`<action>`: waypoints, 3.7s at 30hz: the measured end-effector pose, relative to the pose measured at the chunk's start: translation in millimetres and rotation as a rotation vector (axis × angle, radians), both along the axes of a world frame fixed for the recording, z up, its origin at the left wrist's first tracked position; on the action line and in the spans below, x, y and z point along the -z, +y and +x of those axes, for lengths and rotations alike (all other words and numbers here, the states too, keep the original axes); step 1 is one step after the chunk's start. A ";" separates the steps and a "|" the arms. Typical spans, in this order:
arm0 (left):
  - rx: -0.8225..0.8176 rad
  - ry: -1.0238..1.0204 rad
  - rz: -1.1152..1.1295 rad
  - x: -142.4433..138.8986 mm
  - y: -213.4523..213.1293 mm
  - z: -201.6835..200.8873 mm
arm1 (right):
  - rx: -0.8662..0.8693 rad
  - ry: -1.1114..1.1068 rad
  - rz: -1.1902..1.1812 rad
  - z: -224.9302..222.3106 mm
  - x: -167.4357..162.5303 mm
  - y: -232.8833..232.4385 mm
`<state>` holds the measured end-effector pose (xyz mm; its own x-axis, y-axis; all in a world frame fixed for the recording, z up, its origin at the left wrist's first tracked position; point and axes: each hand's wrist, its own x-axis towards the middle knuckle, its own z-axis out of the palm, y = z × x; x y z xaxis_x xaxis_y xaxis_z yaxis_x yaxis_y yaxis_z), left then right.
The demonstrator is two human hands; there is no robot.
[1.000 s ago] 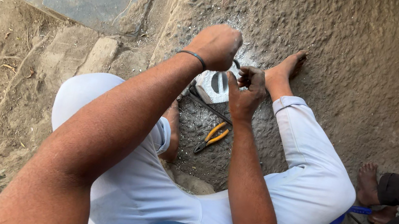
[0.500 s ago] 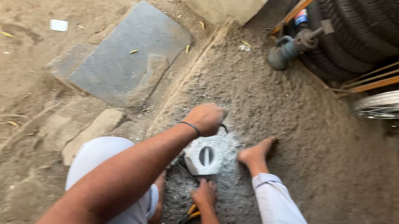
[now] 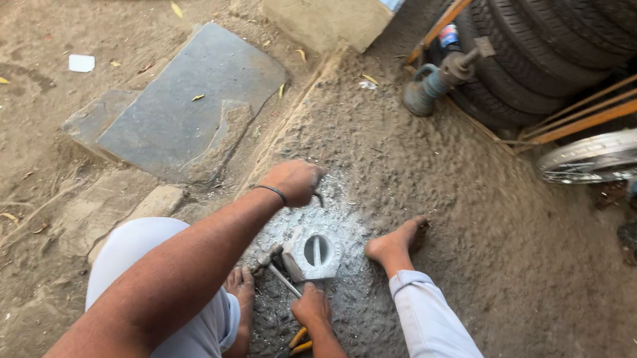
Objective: The person sits on the ground with a small anvil-like block between the legs and repeatedly strikes a small metal piece with a hammer, at times holding or repositioning the piece with pliers, shaping it on the block.
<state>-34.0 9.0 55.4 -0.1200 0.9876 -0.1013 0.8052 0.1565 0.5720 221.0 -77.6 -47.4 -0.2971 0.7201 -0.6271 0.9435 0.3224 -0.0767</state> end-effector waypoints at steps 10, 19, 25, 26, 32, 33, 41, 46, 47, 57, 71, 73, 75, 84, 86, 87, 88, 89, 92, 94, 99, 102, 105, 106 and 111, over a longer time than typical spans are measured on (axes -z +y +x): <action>-0.132 0.006 0.020 -3.5 -3.7 -2.7 | 0.126 0.064 -0.073 -11.3 -52.9 -3.8; -0.412 -0.058 0.136 -14.9 -41.8 -27.6 | 0.346 0.569 0.347 41.4 -140.8 2.3; -0.410 -0.130 0.042 0.0 -67.7 -10.3 | 0.411 0.818 0.459 80.3 -144.7 -1.9; -0.396 -0.141 0.017 4.8 -70.6 -6.0 | 0.414 0.841 0.461 78.1 -133.1 2.3; -0.365 0.039 0.155 44.2 -68.5 15.6 | 0.545 0.821 0.318 57.0 -43.8 25.7; -0.355 0.038 0.118 51.4 -64.7 19.4 | 0.537 0.805 0.350 57.2 -33.2 26.1; -0.407 -0.239 -0.092 131.6 -40.9 82.9 | 0.489 0.896 0.328 80.3 -2.5 24.4; -0.504 -0.287 -0.279 181.3 -59.4 110.9 | 0.652 0.826 0.152 75.5 5.7 17.8; -0.531 -0.276 -0.261 185.8 -60.0 113.4 | 0.706 0.740 0.119 73.3 5.5 16.5; -0.640 -0.336 -0.126 200.6 -56.9 108.8 | 0.588 1.421 0.115 55.2 3.2 22.8; -0.641 -0.386 -0.204 177.4 -55.9 102.2 | 0.460 1.024 0.215 18.6 21.5 25.2; -0.669 -0.373 -0.155 177.3 -56.8 103.5 | 0.444 1.308 0.238 23.6 13.7 30.9; -0.668 -0.386 -0.132 180.5 -57.7 105.6 | 0.420 1.447 0.265 28.0 20.1 31.3; -0.616 -0.322 -0.038 185.7 -55.7 108.6 | 0.372 0.701 0.356 22.6 40.7 10.8; -0.641 -0.353 -0.050 187.3 -56.4 109.3 | 0.460 0.968 0.263 25.4 16.5 20.4; -0.634 -0.336 -0.037 188.9 -57.0 109.6 | 0.497 1.104 0.215 27.1 5.4 26.9; -0.632 -0.321 -0.030 190.9 -57.9 110.0 | 0.469 1.227 0.240 30.1 -3.1 32.3; -0.627 -0.307 -0.024 193.3 -59.1 110.4 | 0.444 1.347 0.256 33.8 -7.8 35.9; -0.623 -0.293 -0.046 198.9 -61.0 110.7 | 0.373 1.521 0.298 38.4 6.4 32.8; -0.643 -0.335 -0.106 199.5 -61.4 110.7 | 0.436 1.319 0.229 36.3 31.9 22.6; -0.618 -0.298 -0.076 192.8 -60.0 108.7 | 0.447 0.741 0.281 23.6 58.6 14.4; -0.618 -0.310 -0.084 191.0 -59.7 108.1 | 0.695 0.789 0.171 31.2 30.7 33.3; -0.607 -0.322 -0.072 191.2 -58.9 107.7 | 0.513 1.313 0.359 39.1 -2.1 54.0; -0.602 -0.319 -0.076 191.0 -59.7 107.7 | 0.479 1.377 0.350 40.1 -6.1 55.5; -0.633 -0.353 -0.136 183.5 -59.9 106.4 | 0.494 1.132 0.217 28.8 29.2 21.6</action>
<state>72.4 -50.9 -128.1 -0.6003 0.7162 -0.3558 0.3087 0.6180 0.7231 249.8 -56.0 -76.5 -0.2598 0.9643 -0.0515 0.4065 0.0608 -0.9116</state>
